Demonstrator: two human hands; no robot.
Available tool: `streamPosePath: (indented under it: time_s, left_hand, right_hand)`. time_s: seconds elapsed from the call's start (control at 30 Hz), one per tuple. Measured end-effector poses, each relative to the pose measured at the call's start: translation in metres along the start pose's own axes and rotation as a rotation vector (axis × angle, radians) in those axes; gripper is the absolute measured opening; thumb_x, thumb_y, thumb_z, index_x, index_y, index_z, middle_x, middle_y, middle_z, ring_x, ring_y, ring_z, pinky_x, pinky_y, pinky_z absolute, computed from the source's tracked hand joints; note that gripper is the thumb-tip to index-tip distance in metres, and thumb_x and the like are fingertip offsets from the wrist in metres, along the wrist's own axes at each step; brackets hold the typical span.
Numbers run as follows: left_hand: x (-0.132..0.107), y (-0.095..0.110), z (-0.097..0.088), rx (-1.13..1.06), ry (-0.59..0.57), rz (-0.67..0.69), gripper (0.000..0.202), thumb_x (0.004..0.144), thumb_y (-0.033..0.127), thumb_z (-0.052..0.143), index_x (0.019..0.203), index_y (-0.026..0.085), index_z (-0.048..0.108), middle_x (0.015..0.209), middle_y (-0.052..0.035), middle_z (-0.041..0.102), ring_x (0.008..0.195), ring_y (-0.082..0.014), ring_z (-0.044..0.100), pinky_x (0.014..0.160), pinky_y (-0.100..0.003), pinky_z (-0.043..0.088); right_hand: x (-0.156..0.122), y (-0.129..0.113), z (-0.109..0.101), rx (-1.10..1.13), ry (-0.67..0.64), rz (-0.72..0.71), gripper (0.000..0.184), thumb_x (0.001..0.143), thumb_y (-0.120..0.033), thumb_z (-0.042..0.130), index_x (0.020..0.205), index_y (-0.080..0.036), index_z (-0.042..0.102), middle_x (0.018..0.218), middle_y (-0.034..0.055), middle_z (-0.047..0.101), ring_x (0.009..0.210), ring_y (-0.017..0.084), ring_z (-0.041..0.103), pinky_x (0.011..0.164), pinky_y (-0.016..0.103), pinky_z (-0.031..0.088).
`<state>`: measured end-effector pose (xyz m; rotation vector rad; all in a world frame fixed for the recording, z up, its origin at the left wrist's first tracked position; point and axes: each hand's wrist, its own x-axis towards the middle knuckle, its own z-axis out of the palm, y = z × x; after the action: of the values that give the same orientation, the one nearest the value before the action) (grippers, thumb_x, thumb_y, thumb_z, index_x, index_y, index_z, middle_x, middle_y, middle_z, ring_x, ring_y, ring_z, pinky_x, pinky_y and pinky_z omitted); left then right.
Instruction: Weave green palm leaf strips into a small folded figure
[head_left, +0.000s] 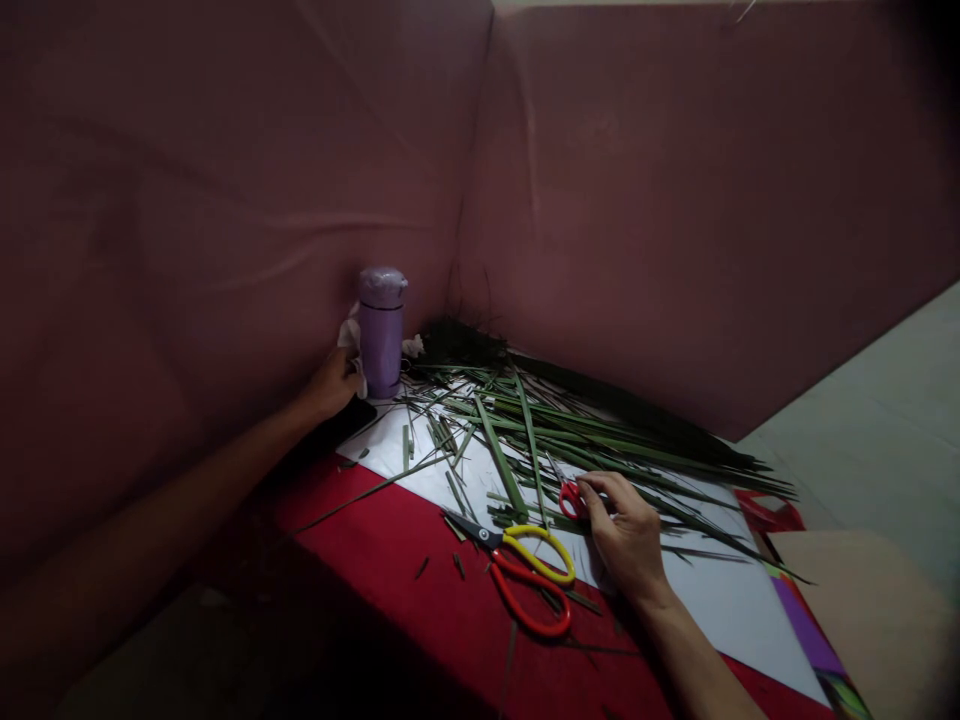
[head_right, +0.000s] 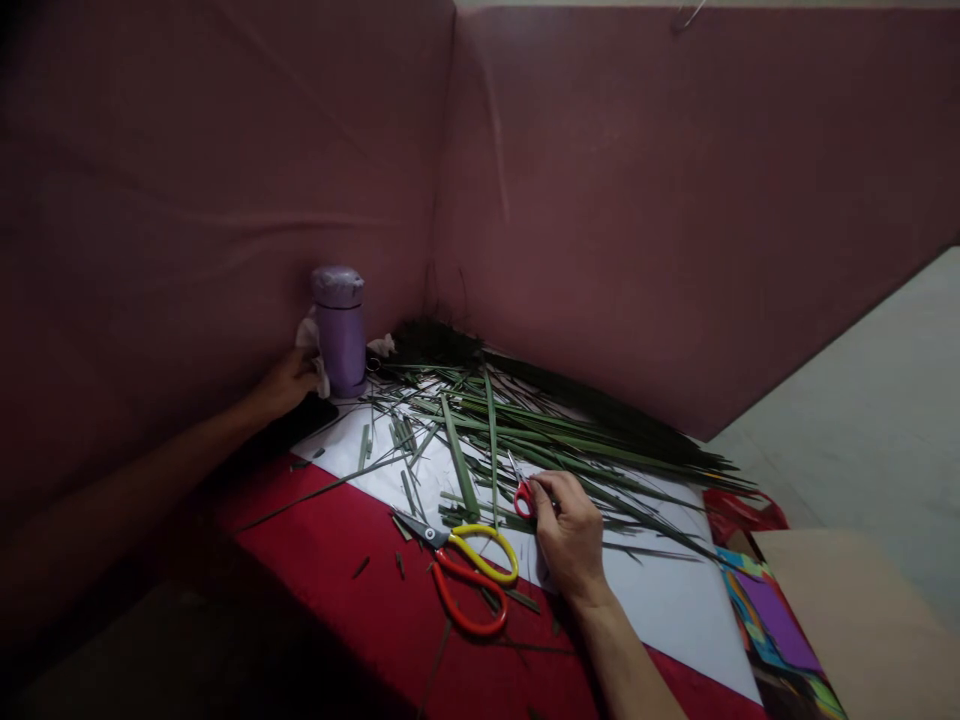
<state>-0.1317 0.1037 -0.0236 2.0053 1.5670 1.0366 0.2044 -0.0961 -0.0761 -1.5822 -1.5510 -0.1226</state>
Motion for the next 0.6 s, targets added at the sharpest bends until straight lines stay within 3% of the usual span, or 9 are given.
streamPosePath:
  time_s: [0.1,0.23,0.33,0.43,0.5,0.57,0.6]
  left_hand:
    - [0.012,-0.004,0.001,-0.052,-0.140,-0.003,0.039,0.074,0.014,0.044,0.113,0.004,0.045,0.103,-0.0095,0.058,0.085,-0.0147,0.053,0.074,-0.022,0.040]
    - [0.009,-0.003,-0.004,0.119,-0.130,0.015,0.032,0.073,0.022,0.047,0.099,0.003,0.055,0.095,-0.0122,0.061,0.082,-0.0189,0.054,0.071,-0.026,0.040]
    - [-0.008,0.011,-0.009,0.257,0.029,0.018,0.032,0.074,0.026,0.047,0.099,0.008,0.057,0.093,-0.0120,0.062,0.081,-0.0218,0.055,0.072,-0.031,0.041]
    - [-0.034,0.039,-0.007,0.240,0.265,0.251,0.029,0.075,0.025,0.045,0.096,0.010,0.060,0.097,-0.0123,0.060,0.089,-0.0219,0.055,0.081,-0.032,0.039]
    - [-0.051,0.064,0.005,0.054,0.154,0.326,0.025,0.074,0.026,0.048,0.092,0.014,0.061,0.094,-0.0086,0.062,0.089,-0.0192,0.056,0.081,-0.030,0.040]
    - [-0.065,0.090,0.027,-0.216,-0.142,0.248,0.020,0.072,0.024,0.050,0.086,0.015,0.062,0.085,-0.0062,0.064,0.078,-0.0162,0.059,0.073,-0.028,0.045]
    - [-0.070,0.102,0.040,-0.332,-0.348,0.179,0.019,0.070,0.022,0.052,0.085,0.014,0.062,0.081,-0.0061,0.064,0.073,-0.0157,0.060,0.067,-0.027,0.046]
  right_hand:
    - [0.000,0.001,0.000,0.008,0.002,0.004,0.012,0.080,-0.025,0.051,0.079,-0.019,0.060,0.083,0.0042,0.060,0.078,0.017,0.055,0.069,0.029,0.043]
    - [0.002,0.002,0.000,0.024,0.005,0.009,0.011,0.080,-0.023,0.051,0.078,-0.019,0.060,0.081,0.0039,0.060,0.077,0.016,0.055,0.068,0.028,0.043]
    - [0.002,-0.001,-0.001,0.039,0.003,0.018,0.011,0.080,-0.022,0.050,0.078,-0.019,0.060,0.081,0.0040,0.060,0.077,0.016,0.055,0.067,0.028,0.043]
    - [0.001,-0.006,-0.001,0.069,-0.026,0.036,0.012,0.080,-0.021,0.049,0.079,-0.019,0.060,0.080,0.0037,0.060,0.074,0.016,0.055,0.064,0.027,0.043]
    - [0.000,-0.010,0.001,0.093,-0.073,0.040,0.013,0.080,-0.020,0.047,0.080,-0.020,0.061,0.081,0.0034,0.060,0.074,0.016,0.055,0.062,0.026,0.043]
    - [-0.001,-0.013,0.002,0.102,-0.127,0.033,0.014,0.079,-0.019,0.047,0.080,-0.020,0.061,0.082,0.0036,0.061,0.076,0.016,0.056,0.063,0.027,0.043]
    - [-0.002,-0.014,0.003,0.101,-0.151,0.030,0.014,0.079,-0.019,0.047,0.081,-0.020,0.061,0.083,0.0039,0.061,0.077,0.017,0.056,0.065,0.027,0.043]
